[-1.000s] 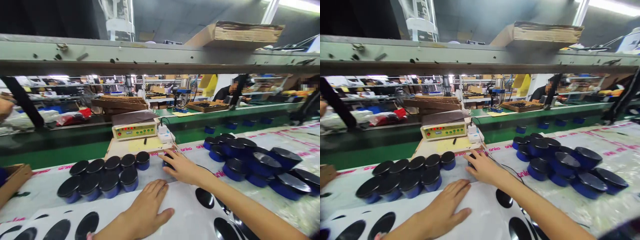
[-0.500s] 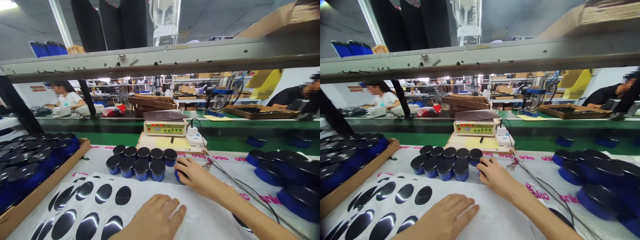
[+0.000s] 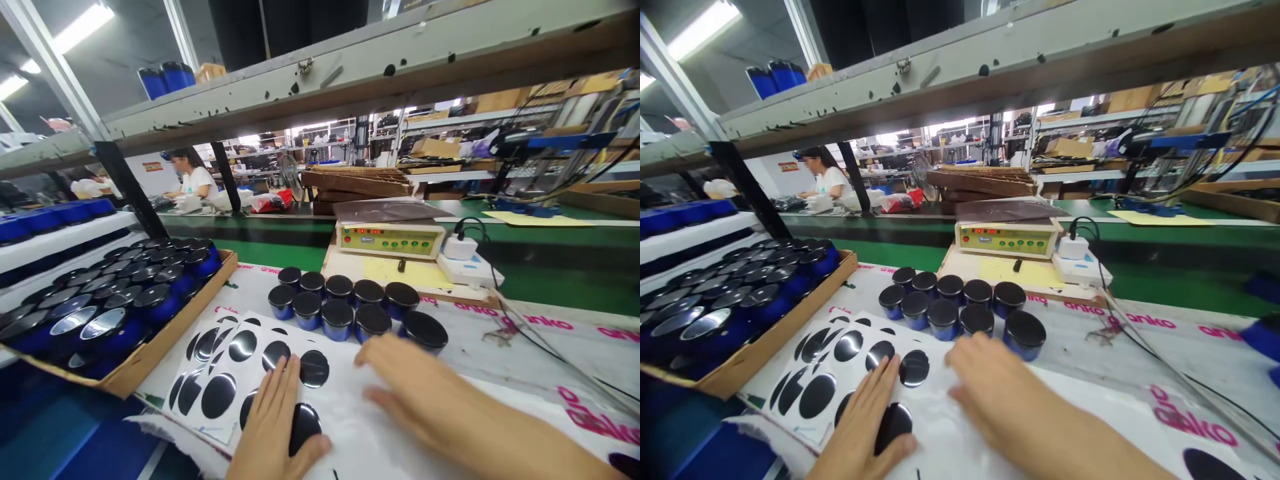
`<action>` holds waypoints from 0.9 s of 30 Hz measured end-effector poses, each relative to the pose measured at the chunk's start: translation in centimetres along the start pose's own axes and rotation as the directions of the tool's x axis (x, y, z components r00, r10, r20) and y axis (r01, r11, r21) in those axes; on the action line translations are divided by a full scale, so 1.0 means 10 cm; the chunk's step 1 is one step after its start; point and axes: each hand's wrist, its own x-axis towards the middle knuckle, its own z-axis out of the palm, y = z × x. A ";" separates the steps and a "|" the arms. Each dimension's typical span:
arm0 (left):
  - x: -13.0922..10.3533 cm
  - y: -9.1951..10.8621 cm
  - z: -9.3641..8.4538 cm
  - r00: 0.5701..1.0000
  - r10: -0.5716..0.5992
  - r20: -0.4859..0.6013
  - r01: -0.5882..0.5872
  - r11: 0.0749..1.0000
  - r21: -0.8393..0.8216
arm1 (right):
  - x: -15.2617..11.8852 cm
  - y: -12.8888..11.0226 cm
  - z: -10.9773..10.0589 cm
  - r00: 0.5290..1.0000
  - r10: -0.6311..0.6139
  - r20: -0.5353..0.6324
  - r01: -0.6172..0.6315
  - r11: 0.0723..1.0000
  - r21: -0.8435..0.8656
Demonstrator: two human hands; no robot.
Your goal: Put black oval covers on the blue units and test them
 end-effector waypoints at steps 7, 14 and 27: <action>0.15 -0.27 -0.14 0.996 -0.055 -0.074 0.044 0.989 -0.139 | 0.46 -0.67 0.72 0.957 -0.175 0.230 0.123 0.967 0.223; 0.17 -0.43 -0.04 0.996 -0.049 -0.069 0.043 0.996 -0.080 | 0.78 -0.77 0.71 0.903 -0.003 0.430 -0.128 0.953 0.275; 0.23 -0.51 -0.05 0.998 0.055 -0.044 -0.058 0.995 -0.077 | 0.38 -0.64 0.58 0.861 -0.423 -0.284 0.419 0.905 -0.078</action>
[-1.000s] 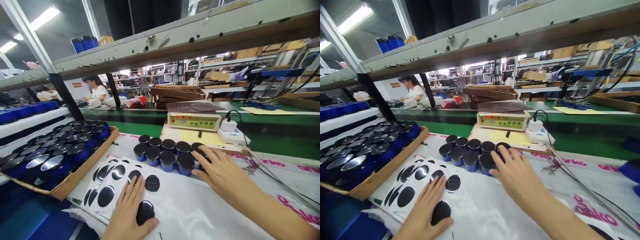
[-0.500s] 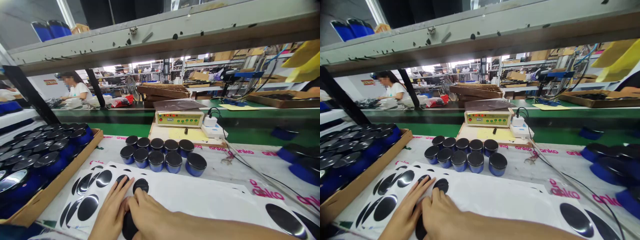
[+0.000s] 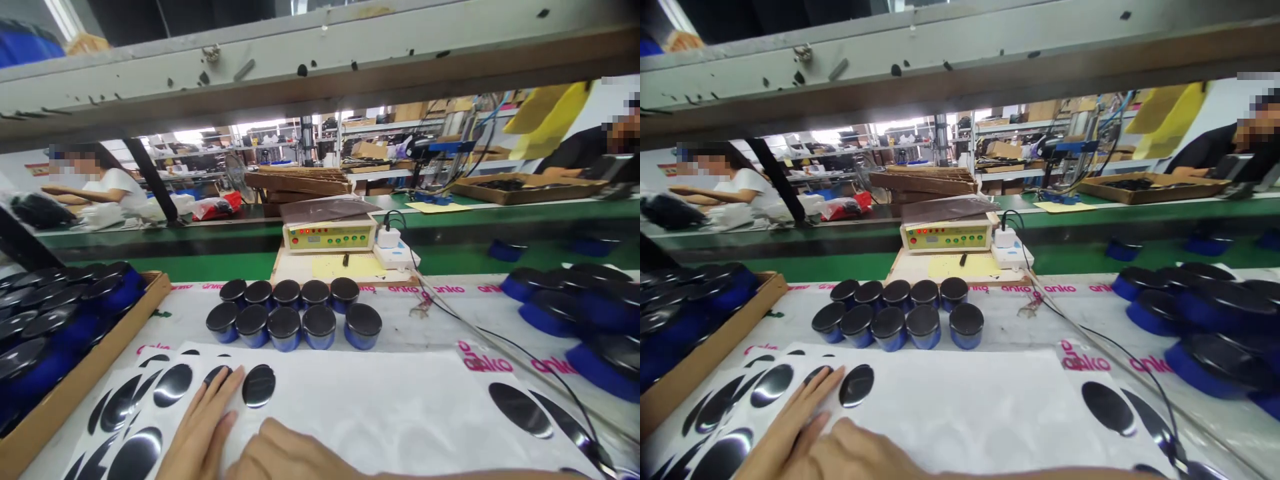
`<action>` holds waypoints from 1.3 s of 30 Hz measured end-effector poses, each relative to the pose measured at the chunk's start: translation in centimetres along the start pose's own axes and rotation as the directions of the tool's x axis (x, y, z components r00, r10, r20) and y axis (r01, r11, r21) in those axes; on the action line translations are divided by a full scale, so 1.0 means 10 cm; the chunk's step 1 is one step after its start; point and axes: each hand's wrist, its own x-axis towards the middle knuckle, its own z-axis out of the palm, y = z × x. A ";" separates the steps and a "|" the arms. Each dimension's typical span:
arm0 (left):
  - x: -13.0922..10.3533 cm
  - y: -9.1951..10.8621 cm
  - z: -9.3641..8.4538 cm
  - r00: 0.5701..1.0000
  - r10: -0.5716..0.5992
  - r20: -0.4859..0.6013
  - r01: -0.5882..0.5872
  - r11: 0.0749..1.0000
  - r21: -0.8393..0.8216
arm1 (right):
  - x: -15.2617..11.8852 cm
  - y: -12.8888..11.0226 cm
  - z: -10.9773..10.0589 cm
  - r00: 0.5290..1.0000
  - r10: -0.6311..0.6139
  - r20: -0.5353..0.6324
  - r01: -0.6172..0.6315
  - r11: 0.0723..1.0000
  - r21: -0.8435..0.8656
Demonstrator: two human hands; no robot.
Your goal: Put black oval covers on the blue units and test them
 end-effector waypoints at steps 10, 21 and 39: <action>0.69 1.51 0.34 0.937 0.053 0.346 0.161 0.812 -0.561 | -0.98 1.02 -1.31 0.207 0.978 -0.036 -0.633 0.162 0.757; 1.45 1.73 0.67 0.927 -0.044 0.372 0.318 0.617 -0.720 | -1.26 1.12 -0.65 0.139 0.967 0.212 -0.405 -0.140 0.904; 1.48 1.74 0.66 0.893 -0.088 0.442 0.432 0.452 -0.781 | -1.30 1.10 -0.58 0.172 0.974 0.147 -0.553 -0.028 0.832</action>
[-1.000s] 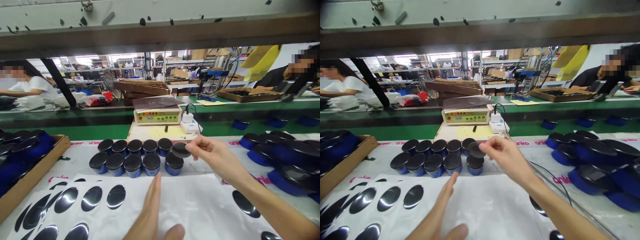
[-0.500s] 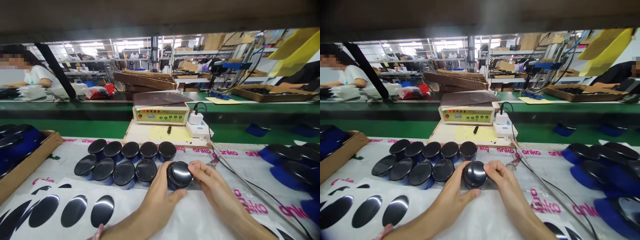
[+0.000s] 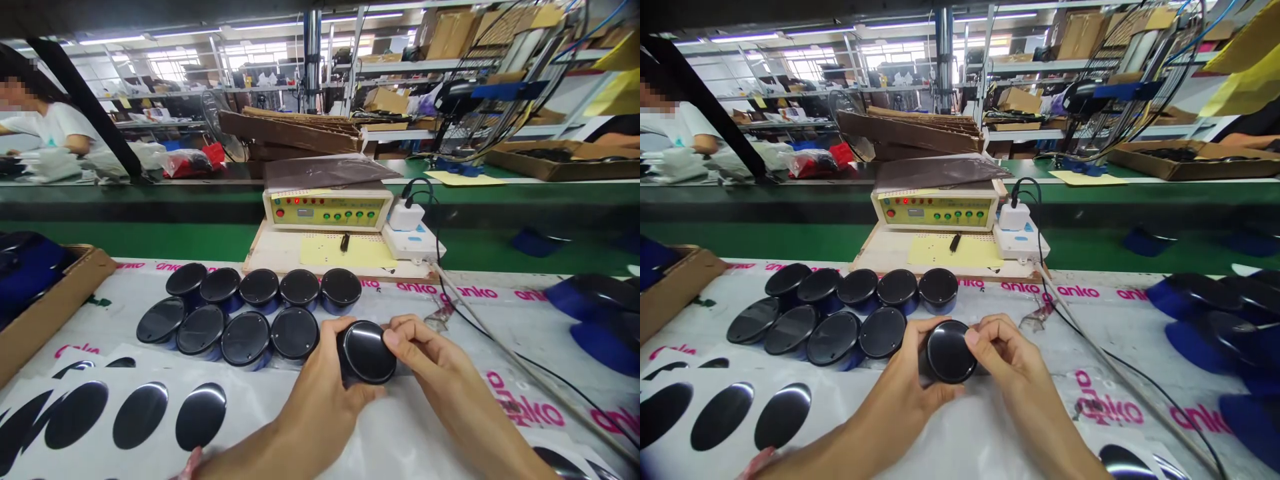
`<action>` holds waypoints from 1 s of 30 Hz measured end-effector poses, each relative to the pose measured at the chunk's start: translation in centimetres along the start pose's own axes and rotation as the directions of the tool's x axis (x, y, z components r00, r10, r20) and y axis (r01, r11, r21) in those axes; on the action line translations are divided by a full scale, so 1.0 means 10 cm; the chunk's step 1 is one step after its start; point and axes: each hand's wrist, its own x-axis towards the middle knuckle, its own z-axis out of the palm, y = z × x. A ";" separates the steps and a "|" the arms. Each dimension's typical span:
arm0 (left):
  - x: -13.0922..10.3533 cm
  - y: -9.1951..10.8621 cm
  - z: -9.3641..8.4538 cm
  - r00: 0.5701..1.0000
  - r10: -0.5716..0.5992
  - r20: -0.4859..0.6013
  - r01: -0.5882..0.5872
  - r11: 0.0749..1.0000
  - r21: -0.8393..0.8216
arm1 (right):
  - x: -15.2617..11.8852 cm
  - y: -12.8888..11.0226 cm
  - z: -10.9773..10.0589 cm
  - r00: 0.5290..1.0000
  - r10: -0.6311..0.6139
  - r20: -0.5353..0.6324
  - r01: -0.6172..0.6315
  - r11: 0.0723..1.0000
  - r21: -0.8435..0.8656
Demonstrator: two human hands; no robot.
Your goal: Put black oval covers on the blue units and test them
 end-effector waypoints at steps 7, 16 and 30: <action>-0.01 0.05 0.02 1.000 -0.010 -0.009 0.009 1.000 -0.024 | -0.02 -0.04 0.02 0.994 -0.105 -0.043 0.100 0.991 -0.090; -0.02 0.00 0.03 0.999 0.037 0.006 -0.037 0.999 -0.019 | -0.06 -0.03 0.04 0.970 -0.223 -0.091 0.200 0.956 -0.212; -0.05 -0.08 0.03 0.995 0.102 -0.001 -0.101 0.985 0.136 | -0.08 0.03 0.03 0.952 -0.304 -0.036 0.284 0.920 -0.270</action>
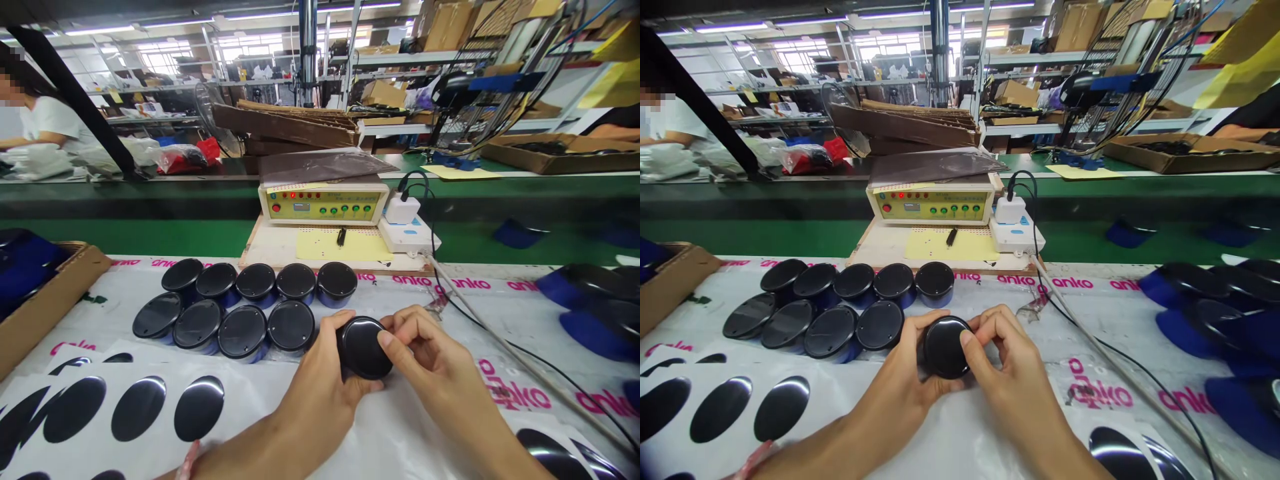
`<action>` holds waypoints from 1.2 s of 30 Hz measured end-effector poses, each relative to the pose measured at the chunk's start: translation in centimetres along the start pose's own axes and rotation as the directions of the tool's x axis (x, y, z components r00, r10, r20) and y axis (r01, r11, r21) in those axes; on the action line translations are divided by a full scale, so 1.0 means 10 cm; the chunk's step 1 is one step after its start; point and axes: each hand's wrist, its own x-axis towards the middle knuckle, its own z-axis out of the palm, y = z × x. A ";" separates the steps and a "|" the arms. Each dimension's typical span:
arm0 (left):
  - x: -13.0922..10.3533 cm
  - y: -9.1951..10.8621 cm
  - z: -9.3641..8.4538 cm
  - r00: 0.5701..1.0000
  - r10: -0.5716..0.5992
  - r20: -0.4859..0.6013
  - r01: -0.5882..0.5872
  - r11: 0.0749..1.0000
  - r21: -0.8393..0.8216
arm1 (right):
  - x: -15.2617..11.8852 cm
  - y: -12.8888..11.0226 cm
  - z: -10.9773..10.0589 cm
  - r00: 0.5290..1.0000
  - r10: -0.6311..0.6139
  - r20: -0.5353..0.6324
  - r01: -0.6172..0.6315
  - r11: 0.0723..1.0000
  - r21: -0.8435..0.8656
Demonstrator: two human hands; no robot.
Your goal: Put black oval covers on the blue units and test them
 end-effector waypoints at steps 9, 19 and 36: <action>0.00 -0.04 -0.04 0.975 0.178 0.134 -0.219 0.880 0.422 | 0.10 -0.04 -0.29 0.988 0.154 0.022 -0.121 0.849 -0.514; -0.24 0.50 -0.15 0.877 0.341 0.339 -0.478 0.553 0.682 | 0.13 0.09 -0.06 0.920 -0.160 0.357 0.228 0.961 -0.156; -1.26 -0.50 -1.66 0.981 0.152 -0.116 0.047 0.397 0.917 | -0.06 -0.98 1.22 0.410 -0.370 0.833 0.754 0.652 -0.081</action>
